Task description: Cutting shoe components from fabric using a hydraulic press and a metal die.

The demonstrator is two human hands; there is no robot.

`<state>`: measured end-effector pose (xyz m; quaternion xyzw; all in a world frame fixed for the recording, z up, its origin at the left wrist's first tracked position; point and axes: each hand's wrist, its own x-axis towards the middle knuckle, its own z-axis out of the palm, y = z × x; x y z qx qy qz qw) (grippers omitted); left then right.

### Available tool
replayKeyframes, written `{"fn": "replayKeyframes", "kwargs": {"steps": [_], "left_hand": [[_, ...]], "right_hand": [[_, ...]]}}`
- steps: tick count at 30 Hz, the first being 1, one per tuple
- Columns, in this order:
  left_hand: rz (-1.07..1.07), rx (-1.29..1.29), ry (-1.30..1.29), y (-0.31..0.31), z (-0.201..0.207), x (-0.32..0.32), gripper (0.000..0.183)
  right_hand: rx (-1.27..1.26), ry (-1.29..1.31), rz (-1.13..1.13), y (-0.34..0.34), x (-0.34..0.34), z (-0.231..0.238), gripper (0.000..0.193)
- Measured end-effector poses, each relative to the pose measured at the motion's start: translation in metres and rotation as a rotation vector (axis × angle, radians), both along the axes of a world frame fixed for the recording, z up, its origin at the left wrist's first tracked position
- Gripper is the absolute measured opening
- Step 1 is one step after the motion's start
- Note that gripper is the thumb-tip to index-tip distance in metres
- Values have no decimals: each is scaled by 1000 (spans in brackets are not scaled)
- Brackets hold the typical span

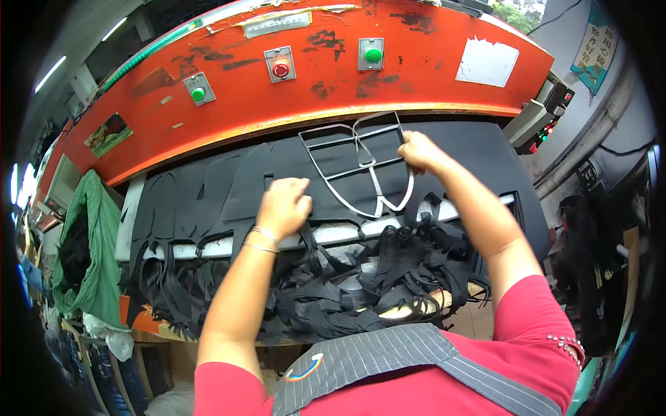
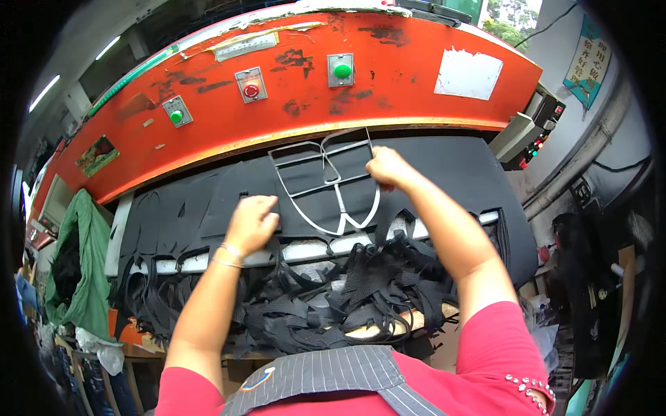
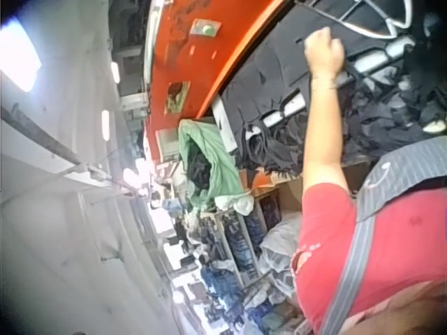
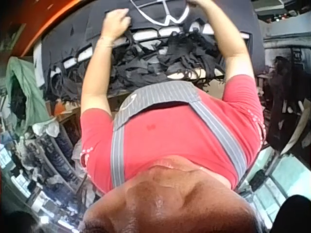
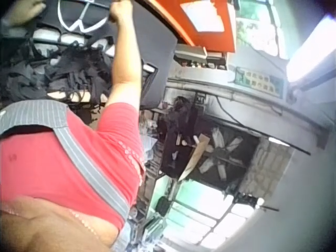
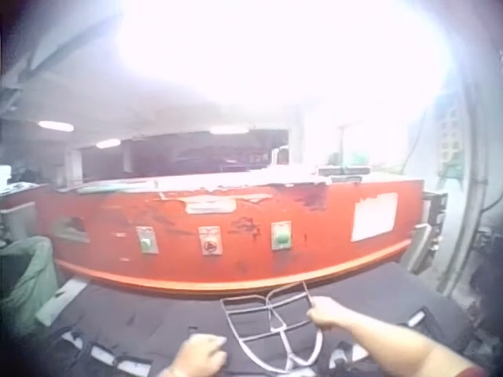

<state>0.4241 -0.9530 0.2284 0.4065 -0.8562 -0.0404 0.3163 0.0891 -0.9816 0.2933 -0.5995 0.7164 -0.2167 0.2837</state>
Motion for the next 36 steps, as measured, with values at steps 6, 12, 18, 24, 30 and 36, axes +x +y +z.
{"fn": "replayKeyframes", "kwargs": {"steps": [6,12,18,24,30,36], "left_hand": [[424,160,-304,33,-32,-49,62],[413,246,-217,29,-43,-50,67],[317,289,-179,21,-47,-39,72],[325,291,-149,14,-50,-30,76],[296,260,-136,9,-57,-29,89],[313,266,-127,11,-56,-27,88]], "right_hand": [[115,-97,-128,-15,22,-59,31],[91,-28,-112,-21,27,-69,28],[114,-27,-62,-20,31,-61,54],[-384,-9,366,21,37,-71,101],[-398,248,322,43,45,-116,65],[-473,148,290,42,44,-119,58]]}}
